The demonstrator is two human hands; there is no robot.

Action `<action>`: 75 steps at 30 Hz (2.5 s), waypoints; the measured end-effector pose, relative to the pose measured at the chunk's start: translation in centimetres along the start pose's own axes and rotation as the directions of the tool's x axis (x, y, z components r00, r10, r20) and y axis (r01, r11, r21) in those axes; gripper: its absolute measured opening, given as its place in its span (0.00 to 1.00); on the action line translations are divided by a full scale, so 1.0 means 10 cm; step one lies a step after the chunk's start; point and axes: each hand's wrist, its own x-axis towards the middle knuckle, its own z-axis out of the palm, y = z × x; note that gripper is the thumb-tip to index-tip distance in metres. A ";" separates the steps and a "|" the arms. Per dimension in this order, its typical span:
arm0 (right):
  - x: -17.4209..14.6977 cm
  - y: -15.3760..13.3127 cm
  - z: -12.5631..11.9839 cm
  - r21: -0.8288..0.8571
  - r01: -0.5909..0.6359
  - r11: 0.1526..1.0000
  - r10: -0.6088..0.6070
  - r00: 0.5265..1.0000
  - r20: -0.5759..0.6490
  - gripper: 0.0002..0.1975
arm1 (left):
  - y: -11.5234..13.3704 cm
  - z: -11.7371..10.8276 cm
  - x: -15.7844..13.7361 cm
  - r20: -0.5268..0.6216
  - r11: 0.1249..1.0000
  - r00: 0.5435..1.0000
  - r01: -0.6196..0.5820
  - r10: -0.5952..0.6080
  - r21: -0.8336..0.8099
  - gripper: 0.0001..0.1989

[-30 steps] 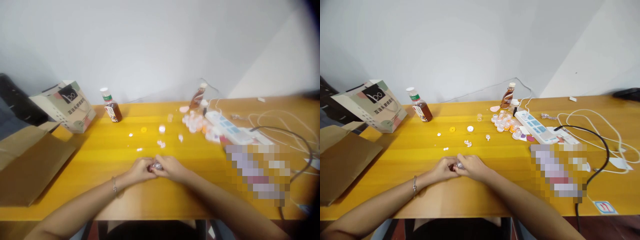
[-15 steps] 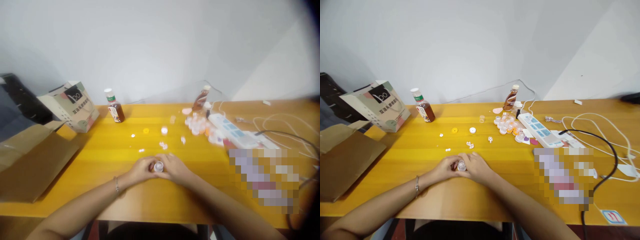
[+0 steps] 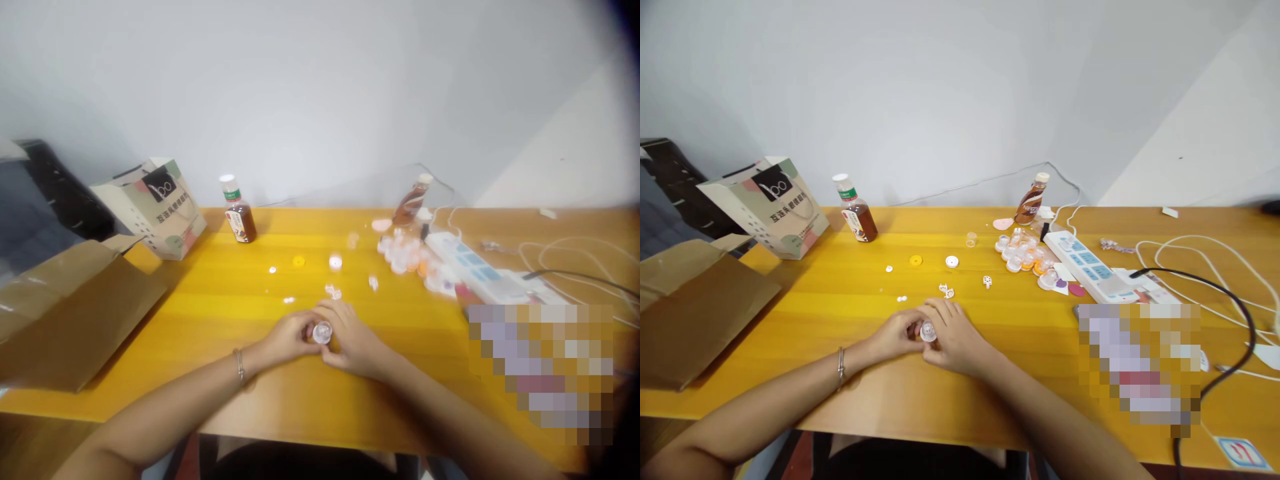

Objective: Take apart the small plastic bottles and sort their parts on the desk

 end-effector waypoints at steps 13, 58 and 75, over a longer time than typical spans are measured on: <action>-0.01 0.03 0.09 -0.034 -0.049 0.998 0.047 0.997 -0.061 0.19 | -0.03 0.02 -0.01 0.007 1.000 1.000 0.010 -0.010 0.025 0.13; -0.06 0.24 0.28 0.321 -0.157 0.934 0.177 0.984 -0.032 0.07 | 0.24 -0.32 -0.13 0.112 0.954 0.955 -0.285 0.275 0.095 0.24; -0.08 0.25 0.29 0.359 -0.156 0.920 0.182 0.982 -0.040 0.09 | 0.32 -0.30 -0.06 0.159 0.958 0.952 -0.276 0.262 0.075 0.20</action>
